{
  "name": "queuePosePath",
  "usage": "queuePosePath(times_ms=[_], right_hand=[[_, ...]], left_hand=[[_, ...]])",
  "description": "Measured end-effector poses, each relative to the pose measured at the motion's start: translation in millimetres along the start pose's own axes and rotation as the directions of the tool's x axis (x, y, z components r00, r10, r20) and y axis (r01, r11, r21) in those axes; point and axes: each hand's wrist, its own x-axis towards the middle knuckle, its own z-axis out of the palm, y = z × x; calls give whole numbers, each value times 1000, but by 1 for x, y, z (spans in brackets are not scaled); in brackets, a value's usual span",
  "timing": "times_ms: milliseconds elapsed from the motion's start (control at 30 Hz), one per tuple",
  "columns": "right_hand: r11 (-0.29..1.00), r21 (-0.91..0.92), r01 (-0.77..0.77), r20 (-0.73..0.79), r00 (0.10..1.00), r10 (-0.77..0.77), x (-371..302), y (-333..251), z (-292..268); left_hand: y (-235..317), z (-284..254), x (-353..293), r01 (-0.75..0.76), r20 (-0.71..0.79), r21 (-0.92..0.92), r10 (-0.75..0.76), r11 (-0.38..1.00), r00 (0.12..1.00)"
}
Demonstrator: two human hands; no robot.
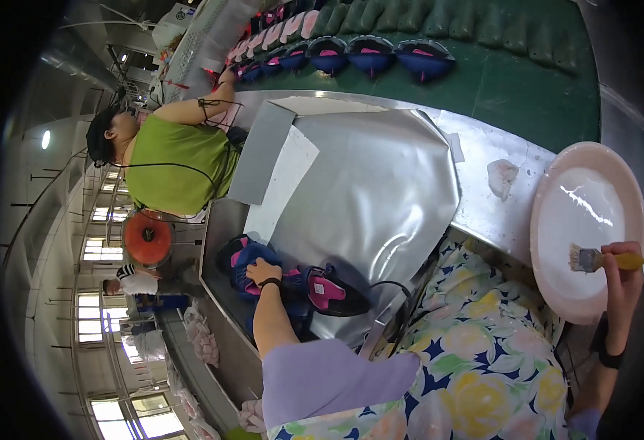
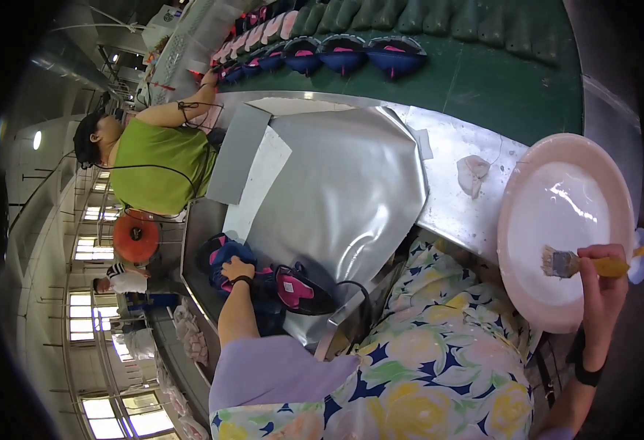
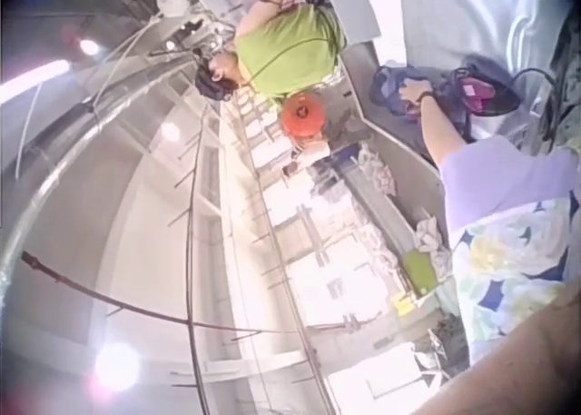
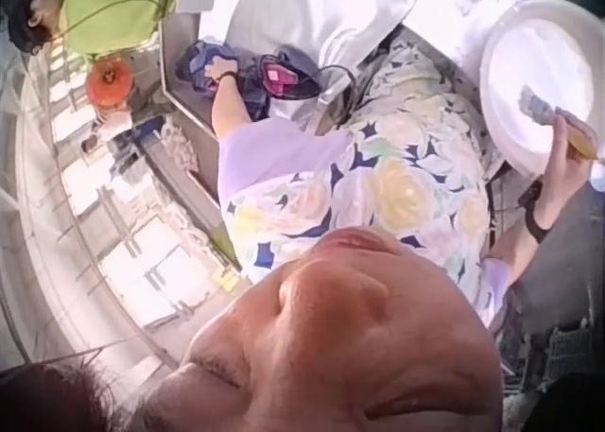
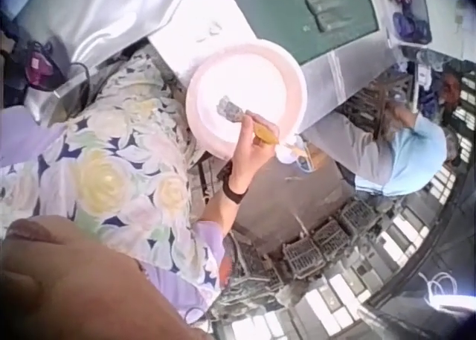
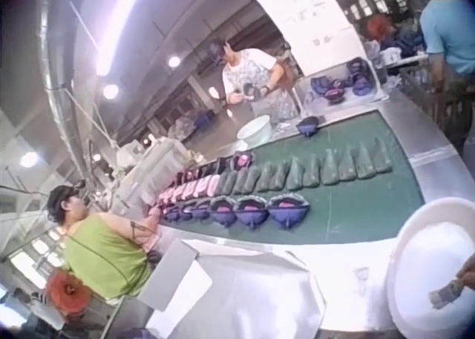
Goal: The recorder uses a brush to apply a white adhesive or sealant to the inner edges and seams of shoe uppers at a manufacturing station.
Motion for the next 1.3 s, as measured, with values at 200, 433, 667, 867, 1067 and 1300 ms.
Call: queuePosePath(times_ms=[200, 433, 667, 867, 1067, 1300], right_hand=[[998, -27, 53, 33, 998, -53, -11, -13, 8], [998, 40, 55, 33, 998, -57, -25, 28, -17], [995, -44, 85, -3, 996, -85, -16, -14, 6], [995, 1, 102, 3, 995, -102, -16, -46, 34], [998, -49, 47, -167, 984, -55, -18, -15, 5], [994, -67, 85, -88, 992, -90, 37, 1, 25]], left_hand=[[2, -34, -2, 53, -405, -298, -177, 953, 897], [-68, 30, 62, 237, 129, -945, -412, 224, 902], [102, -59, -17, -562, -560, -827, 102, -14, 822], [215, -116, -125, 78, 108, -993, 914, 84, 392], [261, -82, -214, -932, -540, -363, 812, 14, 223], [281, -142, -233, -817, -332, 133, 751, -561, -571]])
